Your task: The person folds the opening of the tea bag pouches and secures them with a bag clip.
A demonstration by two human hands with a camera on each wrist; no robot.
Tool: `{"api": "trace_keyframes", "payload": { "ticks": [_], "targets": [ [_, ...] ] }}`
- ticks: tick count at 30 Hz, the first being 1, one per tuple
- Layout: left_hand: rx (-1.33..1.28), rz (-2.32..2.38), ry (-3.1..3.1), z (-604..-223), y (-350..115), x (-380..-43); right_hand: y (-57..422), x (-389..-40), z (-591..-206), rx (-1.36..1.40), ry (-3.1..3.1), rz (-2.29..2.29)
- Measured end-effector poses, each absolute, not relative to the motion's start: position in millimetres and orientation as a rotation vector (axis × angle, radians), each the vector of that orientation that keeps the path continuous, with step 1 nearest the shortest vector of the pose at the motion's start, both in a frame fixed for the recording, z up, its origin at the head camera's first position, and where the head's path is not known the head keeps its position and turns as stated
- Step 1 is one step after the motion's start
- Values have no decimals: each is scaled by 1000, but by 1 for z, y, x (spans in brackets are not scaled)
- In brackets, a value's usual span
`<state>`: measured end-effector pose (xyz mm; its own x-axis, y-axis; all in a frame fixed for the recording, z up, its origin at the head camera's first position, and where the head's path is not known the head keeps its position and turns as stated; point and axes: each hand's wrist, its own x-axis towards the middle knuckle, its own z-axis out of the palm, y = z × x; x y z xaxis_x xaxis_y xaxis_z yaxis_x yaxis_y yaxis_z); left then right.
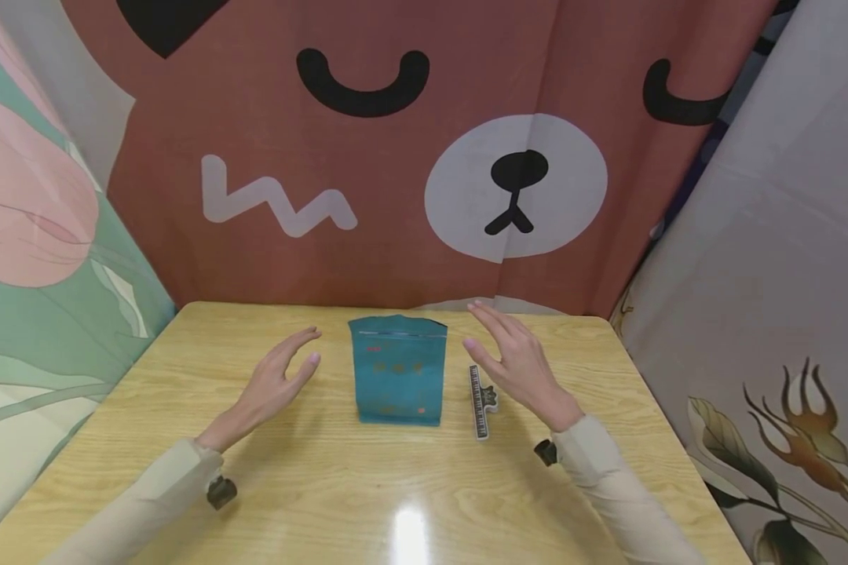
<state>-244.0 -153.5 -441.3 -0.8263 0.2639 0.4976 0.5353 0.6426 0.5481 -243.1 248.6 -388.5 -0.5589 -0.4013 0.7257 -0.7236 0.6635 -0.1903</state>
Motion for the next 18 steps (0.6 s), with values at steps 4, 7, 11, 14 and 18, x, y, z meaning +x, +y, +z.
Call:
{"api": "trace_keyframes", "payload": {
  "ticks": [4,7,11,14,18],
  "targets": [
    [-643,-1020,-2481,-440,-152,-244,244,-243,-386,865,-2209,649],
    [-648,-1028,-2481,-440,-151,-244,242,-242,-384,861,-2205,665],
    [-652,-1045,-2479,-440,-150,-244,239,-241,-383,865,-2199,697],
    [-650,-1061,-2469,-439,-150,-244,237,-242,-382,884,-2181,735],
    [-657,-1070,-2451,-435,-148,-245,233,-244,-381,909,-2160,782]
  ]
}}
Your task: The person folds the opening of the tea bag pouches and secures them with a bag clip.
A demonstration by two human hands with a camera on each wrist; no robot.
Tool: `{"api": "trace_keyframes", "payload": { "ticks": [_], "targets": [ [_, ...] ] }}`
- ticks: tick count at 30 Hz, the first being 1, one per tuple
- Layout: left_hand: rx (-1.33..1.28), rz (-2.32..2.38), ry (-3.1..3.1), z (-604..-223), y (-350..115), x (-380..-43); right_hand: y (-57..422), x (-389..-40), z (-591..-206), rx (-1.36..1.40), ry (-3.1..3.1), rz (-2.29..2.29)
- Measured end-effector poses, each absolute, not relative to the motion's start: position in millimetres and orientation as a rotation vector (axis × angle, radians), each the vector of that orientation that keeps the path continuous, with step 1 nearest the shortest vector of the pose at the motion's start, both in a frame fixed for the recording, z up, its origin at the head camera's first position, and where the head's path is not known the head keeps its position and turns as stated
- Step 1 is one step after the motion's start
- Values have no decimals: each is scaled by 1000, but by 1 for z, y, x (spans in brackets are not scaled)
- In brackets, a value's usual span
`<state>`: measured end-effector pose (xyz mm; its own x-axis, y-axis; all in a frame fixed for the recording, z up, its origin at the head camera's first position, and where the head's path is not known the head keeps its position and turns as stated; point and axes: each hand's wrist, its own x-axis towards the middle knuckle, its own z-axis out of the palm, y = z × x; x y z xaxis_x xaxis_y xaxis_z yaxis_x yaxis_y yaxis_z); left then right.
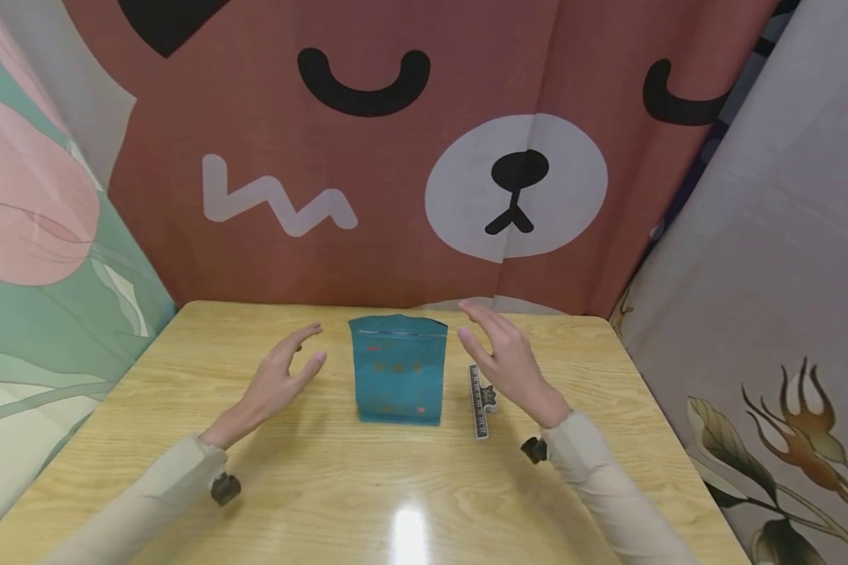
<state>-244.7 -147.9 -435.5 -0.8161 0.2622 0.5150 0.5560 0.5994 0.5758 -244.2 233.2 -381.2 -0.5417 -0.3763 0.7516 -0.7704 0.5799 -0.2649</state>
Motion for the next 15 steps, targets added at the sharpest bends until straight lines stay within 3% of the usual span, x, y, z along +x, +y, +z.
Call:
{"api": "trace_keyframes", "payload": {
  "ticks": [15],
  "targets": [
    [-695,-1170,-2388,-430,-140,-247,220,-244,-384,925,-2132,849]
  ]
}}
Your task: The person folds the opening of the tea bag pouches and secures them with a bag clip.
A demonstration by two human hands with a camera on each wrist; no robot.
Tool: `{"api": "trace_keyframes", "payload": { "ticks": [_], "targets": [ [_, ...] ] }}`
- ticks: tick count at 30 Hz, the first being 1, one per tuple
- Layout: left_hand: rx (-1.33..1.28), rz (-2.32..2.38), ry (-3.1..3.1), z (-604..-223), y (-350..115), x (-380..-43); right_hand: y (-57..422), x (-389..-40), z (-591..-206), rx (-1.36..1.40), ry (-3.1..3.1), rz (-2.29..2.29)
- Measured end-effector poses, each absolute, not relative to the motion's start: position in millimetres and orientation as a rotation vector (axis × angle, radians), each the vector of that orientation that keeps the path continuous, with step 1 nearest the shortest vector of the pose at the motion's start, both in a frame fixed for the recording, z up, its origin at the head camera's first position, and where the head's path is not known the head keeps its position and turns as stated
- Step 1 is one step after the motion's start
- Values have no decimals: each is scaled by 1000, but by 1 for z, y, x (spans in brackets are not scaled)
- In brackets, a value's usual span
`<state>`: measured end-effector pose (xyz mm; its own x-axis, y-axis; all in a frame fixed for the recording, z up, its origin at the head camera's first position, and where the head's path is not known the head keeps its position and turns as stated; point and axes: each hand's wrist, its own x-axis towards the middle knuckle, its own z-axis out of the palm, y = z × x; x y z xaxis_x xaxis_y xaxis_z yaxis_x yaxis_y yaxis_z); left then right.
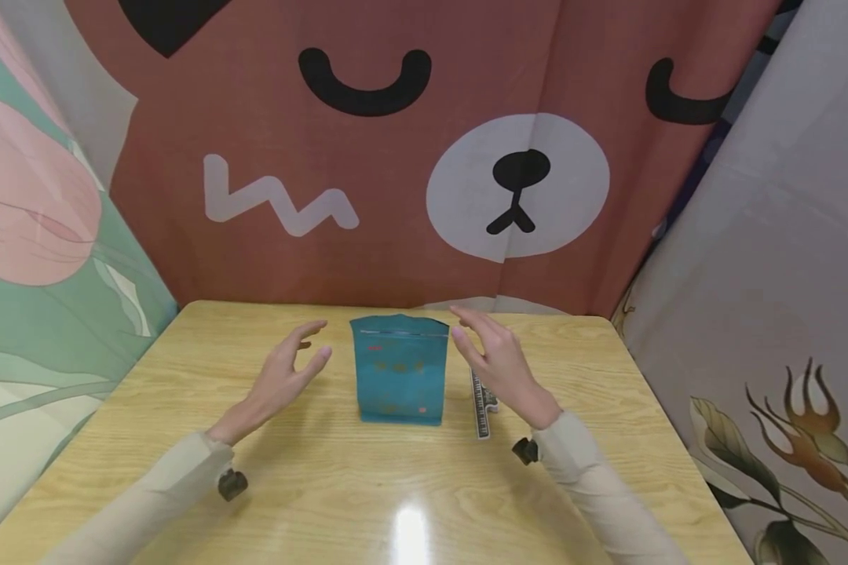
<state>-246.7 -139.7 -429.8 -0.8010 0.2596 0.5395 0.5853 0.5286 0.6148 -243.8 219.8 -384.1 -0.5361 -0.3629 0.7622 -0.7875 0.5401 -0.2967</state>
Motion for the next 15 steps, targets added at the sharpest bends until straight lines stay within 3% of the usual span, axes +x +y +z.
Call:
{"api": "trace_keyframes", "payload": {
  "ticks": [15],
  "targets": [
    [-851,-1430,-2208,-422,-124,-250,210,-243,-383,940,-2124,891]
  ]
}}
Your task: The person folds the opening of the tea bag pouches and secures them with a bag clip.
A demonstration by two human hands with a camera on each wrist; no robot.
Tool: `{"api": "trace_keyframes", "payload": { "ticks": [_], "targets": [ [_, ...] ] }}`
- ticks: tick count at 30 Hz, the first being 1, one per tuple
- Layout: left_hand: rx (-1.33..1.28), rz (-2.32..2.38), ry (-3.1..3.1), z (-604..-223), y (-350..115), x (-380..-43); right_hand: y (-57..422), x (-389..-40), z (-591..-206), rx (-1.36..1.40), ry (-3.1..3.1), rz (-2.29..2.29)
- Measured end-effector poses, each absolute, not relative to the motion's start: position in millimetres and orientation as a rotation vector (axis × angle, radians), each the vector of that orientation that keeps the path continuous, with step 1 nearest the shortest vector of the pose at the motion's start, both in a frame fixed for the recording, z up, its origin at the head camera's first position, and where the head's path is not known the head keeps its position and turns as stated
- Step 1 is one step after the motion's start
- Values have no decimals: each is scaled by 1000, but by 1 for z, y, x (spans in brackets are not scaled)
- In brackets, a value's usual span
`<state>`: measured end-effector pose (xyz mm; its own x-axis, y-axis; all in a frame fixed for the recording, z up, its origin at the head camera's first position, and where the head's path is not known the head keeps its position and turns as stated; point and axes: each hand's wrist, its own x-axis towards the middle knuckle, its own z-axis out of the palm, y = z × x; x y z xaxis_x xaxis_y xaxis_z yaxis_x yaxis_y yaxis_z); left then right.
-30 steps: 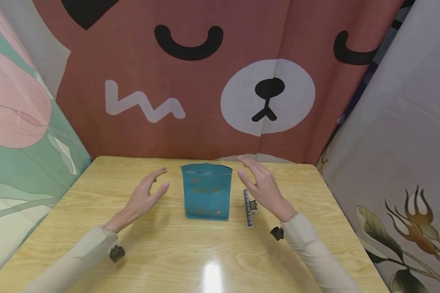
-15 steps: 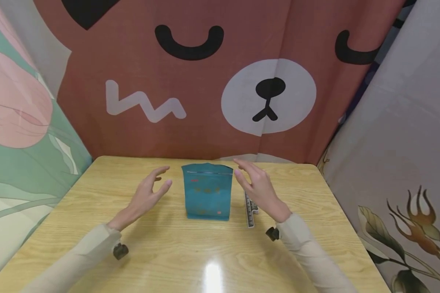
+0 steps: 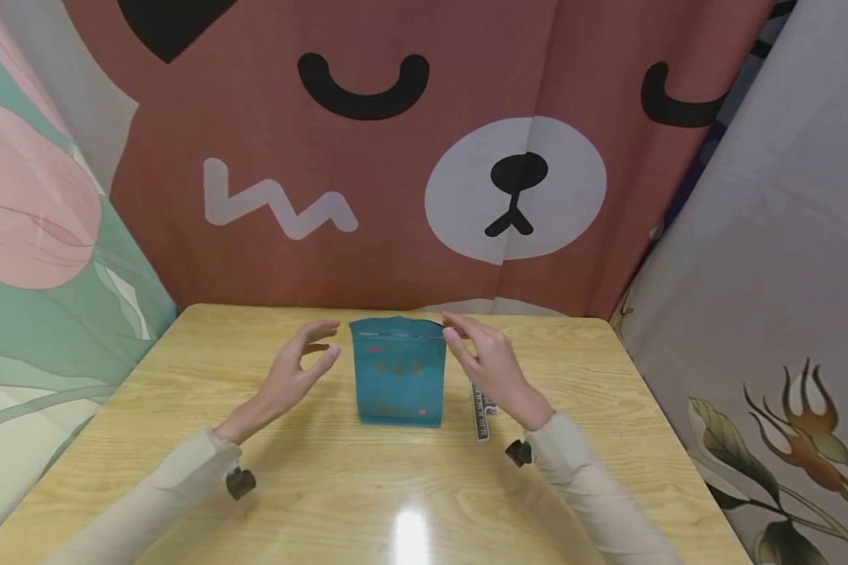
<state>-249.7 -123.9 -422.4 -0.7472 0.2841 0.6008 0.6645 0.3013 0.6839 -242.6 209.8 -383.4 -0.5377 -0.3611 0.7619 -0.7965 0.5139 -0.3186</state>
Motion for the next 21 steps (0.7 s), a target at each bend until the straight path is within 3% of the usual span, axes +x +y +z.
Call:
{"api": "trace_keyframes", "payload": {
  "ticks": [11,21],
  "targets": [
    [-880,-1477,-2159,-390,-108,-228,206,-243,-383,918,-2115,928],
    [-938,-1444,-2111,-412,-106,-255,205,-244,-382,911,-2091,971]
  ]
}}
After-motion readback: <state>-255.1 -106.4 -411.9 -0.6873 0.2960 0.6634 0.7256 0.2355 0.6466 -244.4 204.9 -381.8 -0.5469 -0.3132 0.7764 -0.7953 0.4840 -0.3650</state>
